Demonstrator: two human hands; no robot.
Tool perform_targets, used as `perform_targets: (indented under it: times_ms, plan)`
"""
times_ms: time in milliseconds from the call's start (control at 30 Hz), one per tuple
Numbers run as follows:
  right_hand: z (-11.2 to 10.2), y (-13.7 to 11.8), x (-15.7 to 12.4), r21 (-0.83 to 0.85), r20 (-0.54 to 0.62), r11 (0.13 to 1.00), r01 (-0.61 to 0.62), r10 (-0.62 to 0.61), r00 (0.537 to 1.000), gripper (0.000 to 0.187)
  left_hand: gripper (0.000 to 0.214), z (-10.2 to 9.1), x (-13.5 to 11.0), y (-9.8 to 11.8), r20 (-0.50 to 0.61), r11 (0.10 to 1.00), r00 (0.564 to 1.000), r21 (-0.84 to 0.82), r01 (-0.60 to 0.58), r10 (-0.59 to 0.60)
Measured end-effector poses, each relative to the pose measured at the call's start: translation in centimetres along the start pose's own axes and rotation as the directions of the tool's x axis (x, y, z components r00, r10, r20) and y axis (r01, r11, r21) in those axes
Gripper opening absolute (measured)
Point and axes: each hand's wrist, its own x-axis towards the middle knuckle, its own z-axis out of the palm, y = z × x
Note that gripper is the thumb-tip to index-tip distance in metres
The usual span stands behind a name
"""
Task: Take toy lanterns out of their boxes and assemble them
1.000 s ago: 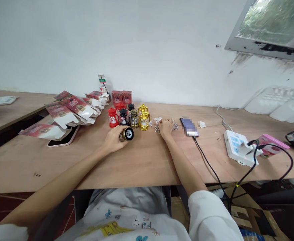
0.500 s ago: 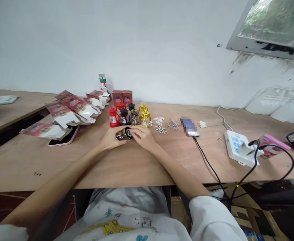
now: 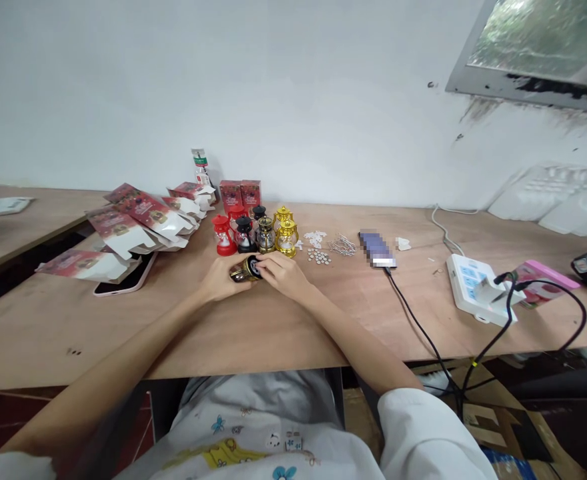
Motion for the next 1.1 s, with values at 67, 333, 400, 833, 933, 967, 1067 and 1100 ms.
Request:
perform_targets:
  times_ms: [67, 333, 400, 833, 933, 967, 1067, 1100]
  plan:
    - [0.04, -0.04, -0.01, 0.004, 0.017, 1.0, -0.007, 0.007, 1.0, 0.016, 0.058, -0.02, -0.01, 0.04, -0.002, 1.0, 1.0, 0.008, 0.005, -0.005]
    - [-0.12, 0.11, 0.1, 0.004, 0.032, 1.0, -0.01, 0.01, 0.999, 0.015, 0.057, -0.04, 0.01, 0.09, 0.009, 1.0, 1.0, 0.024, 0.01, -0.01]
    - [-0.26, 0.15, 0.12, 0.018, 0.026, 1.0, 0.01, -0.011, 1.0, 0.014, 0.056, -0.04, 0.0, 0.05, 0.017, 1.0, 1.0, 0.021, -0.003, 0.002]
    - [-0.21, -0.01, 0.04, 0.016, 0.032, 1.0, -0.007, 0.006, 0.999, 0.017, 0.057, -0.07, -0.06, 0.18, 0.017, 1.0, 1.0, 0.011, -0.013, 0.013]
    - [-0.24, -0.04, 0.09, 0.005, 0.022, 1.0, 0.011, -0.011, 1.0, 0.017, 0.057, -0.11, -0.05, 0.22, 0.02, 1.0, 1.0, 0.006, -0.011, 0.011]
    - [-0.24, -0.05, 0.11, -0.003, 0.015, 1.0, 0.017, -0.017, 1.0, 0.017, 0.056, -0.13, -0.04, 0.22, 0.021, 1.0, 1.0, 0.007, -0.01, 0.01]
    - [-0.24, -0.08, 0.16, -0.025, 0.005, 0.999, 0.035, -0.035, 0.999, 0.016, 0.056, -0.19, 0.0, 0.22, 0.023, 1.0, 1.0, 0.016, -0.007, 0.007]
    - [-0.25, -0.08, 0.18, -0.029, 0.006, 0.999, 0.041, -0.041, 0.999, 0.016, 0.056, -0.2, 0.01, 0.23, 0.024, 1.0, 1.0, 0.019, -0.007, 0.007]
